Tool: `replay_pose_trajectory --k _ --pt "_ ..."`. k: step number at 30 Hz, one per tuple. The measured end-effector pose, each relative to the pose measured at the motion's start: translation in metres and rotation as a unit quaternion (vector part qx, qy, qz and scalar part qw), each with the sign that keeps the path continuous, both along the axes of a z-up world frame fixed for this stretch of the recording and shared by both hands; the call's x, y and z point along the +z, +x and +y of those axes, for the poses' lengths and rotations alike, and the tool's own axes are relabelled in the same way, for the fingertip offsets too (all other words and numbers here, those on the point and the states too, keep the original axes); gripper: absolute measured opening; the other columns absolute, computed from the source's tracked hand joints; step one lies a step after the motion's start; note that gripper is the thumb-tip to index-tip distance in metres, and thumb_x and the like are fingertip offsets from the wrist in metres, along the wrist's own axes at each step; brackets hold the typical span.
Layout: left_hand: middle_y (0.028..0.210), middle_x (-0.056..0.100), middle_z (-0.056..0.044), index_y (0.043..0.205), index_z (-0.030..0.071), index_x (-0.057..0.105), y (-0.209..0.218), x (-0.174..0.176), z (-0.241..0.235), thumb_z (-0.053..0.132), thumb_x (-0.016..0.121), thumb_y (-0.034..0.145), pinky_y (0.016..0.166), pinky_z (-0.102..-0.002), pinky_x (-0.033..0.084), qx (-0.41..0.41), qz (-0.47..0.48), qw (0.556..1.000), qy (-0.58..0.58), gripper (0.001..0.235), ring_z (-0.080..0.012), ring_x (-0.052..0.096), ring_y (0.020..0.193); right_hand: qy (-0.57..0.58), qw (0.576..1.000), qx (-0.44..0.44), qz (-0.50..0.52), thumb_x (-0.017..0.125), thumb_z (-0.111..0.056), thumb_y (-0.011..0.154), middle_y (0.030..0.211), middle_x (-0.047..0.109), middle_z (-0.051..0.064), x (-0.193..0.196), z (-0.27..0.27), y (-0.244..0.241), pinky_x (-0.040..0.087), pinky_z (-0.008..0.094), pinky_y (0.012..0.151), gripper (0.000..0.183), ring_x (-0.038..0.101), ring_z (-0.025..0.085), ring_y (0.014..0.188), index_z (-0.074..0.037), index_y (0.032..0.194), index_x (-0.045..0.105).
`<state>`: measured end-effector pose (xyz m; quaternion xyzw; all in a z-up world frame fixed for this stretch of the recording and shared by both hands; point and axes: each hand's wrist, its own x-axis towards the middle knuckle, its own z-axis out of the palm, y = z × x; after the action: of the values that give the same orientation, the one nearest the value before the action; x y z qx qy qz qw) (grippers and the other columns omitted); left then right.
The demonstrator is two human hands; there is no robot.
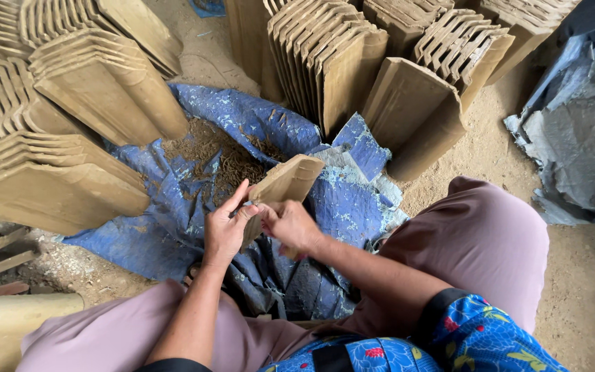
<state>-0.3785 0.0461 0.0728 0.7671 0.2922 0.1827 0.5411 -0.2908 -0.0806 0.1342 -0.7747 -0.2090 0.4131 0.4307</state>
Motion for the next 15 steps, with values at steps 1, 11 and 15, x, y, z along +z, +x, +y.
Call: replay_pose_trajectory --k 1,11,15 --pt "0.114 0.069 -0.001 0.129 0.023 0.059 -0.001 0.002 0.000 0.025 0.073 0.079 0.094 -0.034 0.050 0.000 0.001 1.000 0.001 0.052 -0.0180 0.061 0.110 0.001 1.000 0.000 0.001 0.048 -0.038 0.095 0.048 0.059 0.012 -0.024 0.005 0.003 0.049 0.024 0.045 0.046 0.063 0.023 0.043 -0.013 0.059 0.062" --pt "0.111 0.068 -0.001 0.124 0.024 0.065 0.002 0.014 -0.010 0.026 0.067 0.085 0.094 -0.036 0.048 -0.001 -0.023 0.998 0.050 0.039 -0.0191 0.063 0.106 0.006 0.966 -0.255 -0.042 0.047 -0.039 0.093 0.084 0.069 0.021 -0.043 0.008 0.049 0.048 0.046 0.083 0.043 0.063 0.041 0.095 -0.005 0.082 0.071" --pt "0.113 0.066 -0.001 0.124 0.027 0.064 0.007 0.016 -0.017 0.029 0.065 0.087 0.095 -0.039 0.047 -0.004 -0.007 0.997 0.081 0.038 -0.0232 0.062 0.108 0.103 0.920 -0.376 0.032 0.050 -0.037 0.094 0.060 0.063 0.009 -0.142 0.024 0.068 0.051 0.036 0.060 0.041 0.058 0.022 0.053 -0.007 0.071 0.066"
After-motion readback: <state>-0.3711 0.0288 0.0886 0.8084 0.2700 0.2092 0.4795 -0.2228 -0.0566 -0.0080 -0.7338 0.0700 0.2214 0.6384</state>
